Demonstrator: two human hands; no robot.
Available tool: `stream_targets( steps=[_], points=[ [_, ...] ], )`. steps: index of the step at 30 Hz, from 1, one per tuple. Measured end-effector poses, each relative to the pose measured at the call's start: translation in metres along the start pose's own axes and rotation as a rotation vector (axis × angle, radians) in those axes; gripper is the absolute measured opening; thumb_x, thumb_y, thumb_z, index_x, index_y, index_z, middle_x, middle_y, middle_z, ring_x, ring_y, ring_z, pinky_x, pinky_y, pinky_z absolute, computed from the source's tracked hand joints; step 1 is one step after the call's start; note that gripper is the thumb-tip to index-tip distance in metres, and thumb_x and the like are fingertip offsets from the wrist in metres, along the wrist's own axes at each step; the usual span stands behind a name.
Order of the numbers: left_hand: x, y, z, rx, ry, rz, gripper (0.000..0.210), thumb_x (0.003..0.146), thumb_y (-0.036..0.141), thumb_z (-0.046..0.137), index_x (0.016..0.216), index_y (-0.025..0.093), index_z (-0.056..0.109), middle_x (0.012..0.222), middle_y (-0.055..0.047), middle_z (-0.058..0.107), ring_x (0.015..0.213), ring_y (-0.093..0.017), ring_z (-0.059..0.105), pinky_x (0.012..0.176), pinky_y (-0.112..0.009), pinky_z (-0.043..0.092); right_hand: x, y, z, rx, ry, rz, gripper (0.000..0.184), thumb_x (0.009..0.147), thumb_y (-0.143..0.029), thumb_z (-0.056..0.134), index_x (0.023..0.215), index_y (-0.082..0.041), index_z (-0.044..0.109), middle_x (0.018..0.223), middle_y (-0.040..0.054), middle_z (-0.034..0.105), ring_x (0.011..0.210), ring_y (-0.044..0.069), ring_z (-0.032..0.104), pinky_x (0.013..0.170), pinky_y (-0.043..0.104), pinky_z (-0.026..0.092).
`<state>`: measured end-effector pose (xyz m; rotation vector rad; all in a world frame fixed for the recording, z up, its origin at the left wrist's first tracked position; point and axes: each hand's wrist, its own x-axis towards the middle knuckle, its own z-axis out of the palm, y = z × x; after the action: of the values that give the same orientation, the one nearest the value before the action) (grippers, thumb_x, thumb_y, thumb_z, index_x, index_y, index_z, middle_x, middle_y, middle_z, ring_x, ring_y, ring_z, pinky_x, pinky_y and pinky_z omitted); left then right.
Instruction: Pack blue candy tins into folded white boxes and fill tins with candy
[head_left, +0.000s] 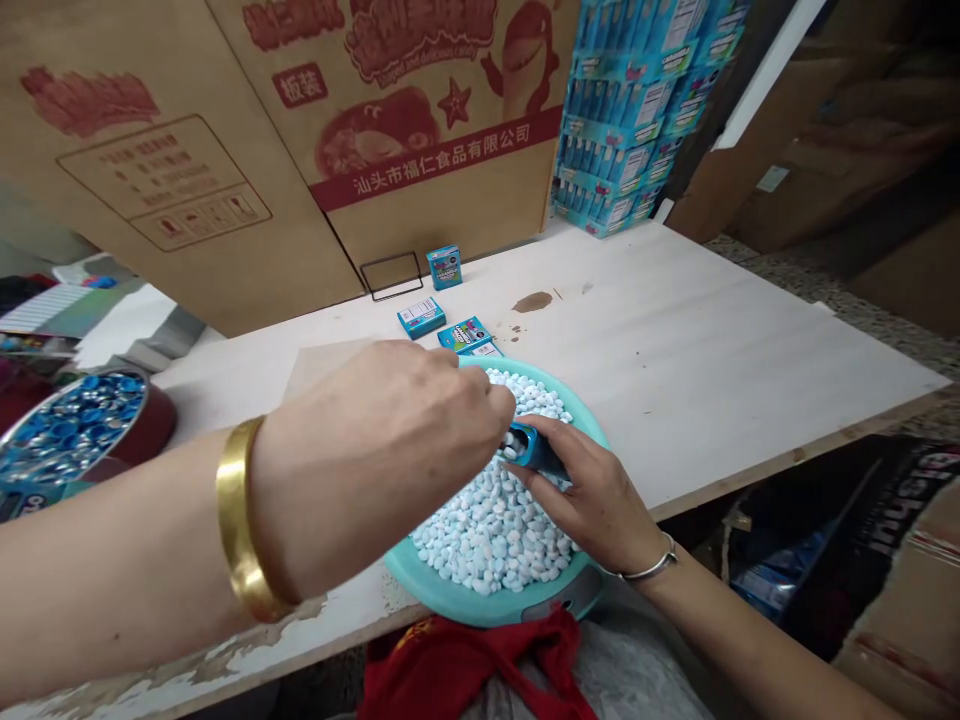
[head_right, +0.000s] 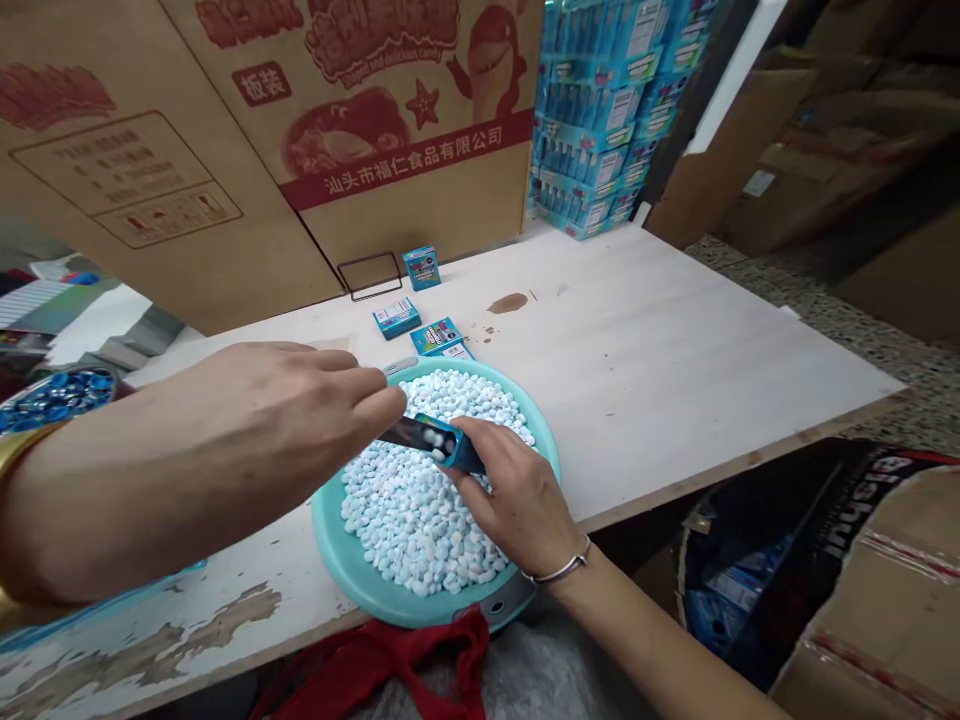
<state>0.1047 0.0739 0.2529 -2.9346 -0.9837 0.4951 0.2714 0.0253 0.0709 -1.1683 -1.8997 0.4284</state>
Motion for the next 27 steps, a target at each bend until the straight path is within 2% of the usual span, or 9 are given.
stream_targets(
  steps=[3,6,8,11,14,16,21,24,27],
  points=[
    [-0.008,-0.001,-0.001,0.06,0.042,0.01,0.019,0.091,0.019,0.043,0.079,0.018,0.058,0.073,-0.003,0.057,0.067,-0.015,0.052,0.071,-0.028,0.044,-0.001,0.001,-0.001,-0.007,0.021,0.016,0.039,0.088,-0.022,0.056,0.126,-0.021,0.048,0.117,0.01,0.064,0.11,0.024,0.06,0.095,0.04,0.051],
    [-0.024,-0.022,0.022,0.087,0.157,-0.088,0.016,0.091,0.023,0.044,0.086,0.018,0.059,0.08,-0.005,0.059,0.072,-0.017,0.053,0.068,-0.029,0.045,-0.004,0.005,-0.006,-0.011,0.053,0.056,0.038,0.088,-0.025,0.057,0.125,-0.023,0.049,0.117,0.0085,0.065,0.107,0.023,0.062,0.093,0.038,0.052],
    [-0.034,-0.042,0.055,0.059,0.163,-0.157,0.017,0.092,0.025,0.043,0.088,0.017,0.058,0.082,-0.007,0.06,0.073,-0.018,0.054,0.066,-0.03,0.045,-0.006,0.007,-0.01,-0.009,0.07,0.097,0.038,0.087,-0.029,0.059,0.124,-0.024,0.051,0.116,0.0078,0.065,0.105,0.023,0.063,0.091,0.037,0.052],
    [-0.035,-0.058,0.12,-0.04,0.02,-0.196,0.017,0.091,0.018,0.041,0.082,0.017,0.055,0.078,-0.007,0.06,0.071,-0.018,0.056,0.065,-0.03,0.045,-0.007,0.011,-0.017,0.006,0.094,0.162,0.037,0.086,-0.033,0.061,0.121,-0.024,0.053,0.113,0.0071,0.065,0.1,0.023,0.064,0.088,0.036,0.053],
    [-0.017,-0.044,0.173,-0.213,-0.019,-0.213,0.013,0.09,0.016,0.04,0.087,0.016,0.053,0.088,-0.01,0.063,0.08,-0.021,0.059,0.07,-0.033,0.047,-0.007,0.014,-0.02,0.034,0.111,0.225,0.037,0.085,-0.036,0.062,0.119,-0.023,0.053,0.108,0.0062,0.066,0.095,0.023,0.065,0.085,0.037,0.053],
    [0.002,-0.026,0.193,-0.351,-0.004,-0.197,0.012,0.089,0.016,0.041,0.095,0.016,0.052,0.098,-0.012,0.063,0.089,-0.024,0.06,0.075,-0.036,0.048,-0.008,0.016,-0.02,0.062,0.12,0.262,0.038,0.084,-0.037,0.064,0.118,-0.023,0.054,0.106,0.0054,0.066,0.093,0.022,0.064,0.083,0.036,0.053],
    [0.036,0.008,0.205,-0.635,0.037,-0.111,0.025,0.081,0.012,0.045,0.105,0.016,0.049,0.105,-0.011,0.062,0.093,-0.022,0.06,0.081,-0.034,0.048,-0.01,0.02,-0.02,0.135,0.16,0.347,0.039,0.081,-0.037,0.068,0.116,-0.023,0.055,0.104,0.0044,0.064,0.09,0.02,0.063,0.081,0.034,0.052],
    [0.033,0.004,0.202,-0.727,0.055,-0.094,0.025,0.081,0.014,0.047,0.106,0.017,0.05,0.103,-0.008,0.063,0.089,-0.021,0.06,0.08,-0.033,0.047,-0.011,0.023,-0.02,0.178,0.191,0.381,0.04,0.08,-0.038,0.07,0.115,-0.023,0.056,0.103,0.004,0.064,0.088,0.02,0.063,0.08,0.034,0.053],
    [0.017,-0.009,0.193,-0.786,0.115,-0.086,0.022,0.088,0.023,0.048,0.109,0.018,0.051,0.106,-0.008,0.064,0.091,-0.02,0.06,0.08,-0.033,0.047,-0.012,0.025,-0.02,0.2,0.211,0.386,0.041,0.079,-0.038,0.07,0.114,-0.023,0.056,0.103,0.004,0.064,0.088,0.02,0.063,0.08,0.035,0.053]
  ],
)
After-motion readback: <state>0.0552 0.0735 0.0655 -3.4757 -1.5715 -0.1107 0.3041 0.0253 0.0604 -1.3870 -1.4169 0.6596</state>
